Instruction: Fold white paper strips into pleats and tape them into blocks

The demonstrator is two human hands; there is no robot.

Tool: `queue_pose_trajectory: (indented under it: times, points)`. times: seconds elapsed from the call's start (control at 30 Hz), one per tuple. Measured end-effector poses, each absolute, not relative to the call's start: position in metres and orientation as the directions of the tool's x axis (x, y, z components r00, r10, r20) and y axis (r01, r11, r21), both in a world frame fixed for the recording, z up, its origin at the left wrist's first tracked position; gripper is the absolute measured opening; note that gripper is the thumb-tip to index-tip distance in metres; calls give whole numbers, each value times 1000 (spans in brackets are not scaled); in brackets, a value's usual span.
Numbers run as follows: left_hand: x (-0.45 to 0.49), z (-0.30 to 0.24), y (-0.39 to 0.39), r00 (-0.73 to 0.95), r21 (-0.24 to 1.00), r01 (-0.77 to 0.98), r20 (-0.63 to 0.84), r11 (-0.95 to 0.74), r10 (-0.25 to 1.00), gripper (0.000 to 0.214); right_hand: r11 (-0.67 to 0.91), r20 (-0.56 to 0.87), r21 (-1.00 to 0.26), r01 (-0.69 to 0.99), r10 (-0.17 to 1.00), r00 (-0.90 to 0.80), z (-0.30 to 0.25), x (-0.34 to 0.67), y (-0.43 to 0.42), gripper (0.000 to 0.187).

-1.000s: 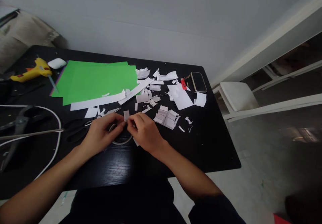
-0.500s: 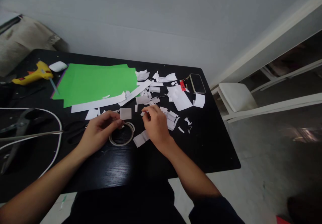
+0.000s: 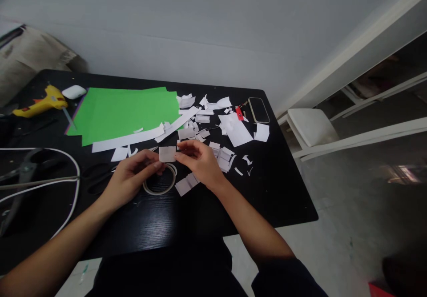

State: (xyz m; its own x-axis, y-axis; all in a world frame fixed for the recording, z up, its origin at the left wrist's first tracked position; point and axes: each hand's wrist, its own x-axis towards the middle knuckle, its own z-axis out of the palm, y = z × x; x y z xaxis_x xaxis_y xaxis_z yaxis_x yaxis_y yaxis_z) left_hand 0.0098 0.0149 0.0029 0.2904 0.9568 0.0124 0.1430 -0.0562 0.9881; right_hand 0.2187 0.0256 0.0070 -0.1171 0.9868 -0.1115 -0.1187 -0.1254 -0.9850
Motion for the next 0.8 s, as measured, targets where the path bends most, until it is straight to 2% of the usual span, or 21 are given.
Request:
queue_pose_trajectory:
  times: [0.13,0.3,0.43,0.57,0.7,0.8]
  points:
    - [10,3,15,308,990,128,13,-55,951,19,-165,-136,-974,-155,974,-182,6,219,26,33]
    - [10,4,15,264,987,151,13,-55,964,20,-92,-81,-991,-102,991,-107,9,221,25,38]
    - [7,6,16,231,992,117,25,-53,973,21,-75,-64,-994,-74,989,-134,13,221,23,38]
    - [7,6,15,270,999,0,31,-32,962,16,-76,-59,-992,-97,984,-167,13,220,22,34]
    - [7,6,15,336,996,-73,64,-42,940,11,-13,7,-996,-88,976,-218,11,219,23,22]
    - [7,7,16,373,995,-82,77,-50,924,17,45,68,-994,-96,964,-256,11,218,22,18]
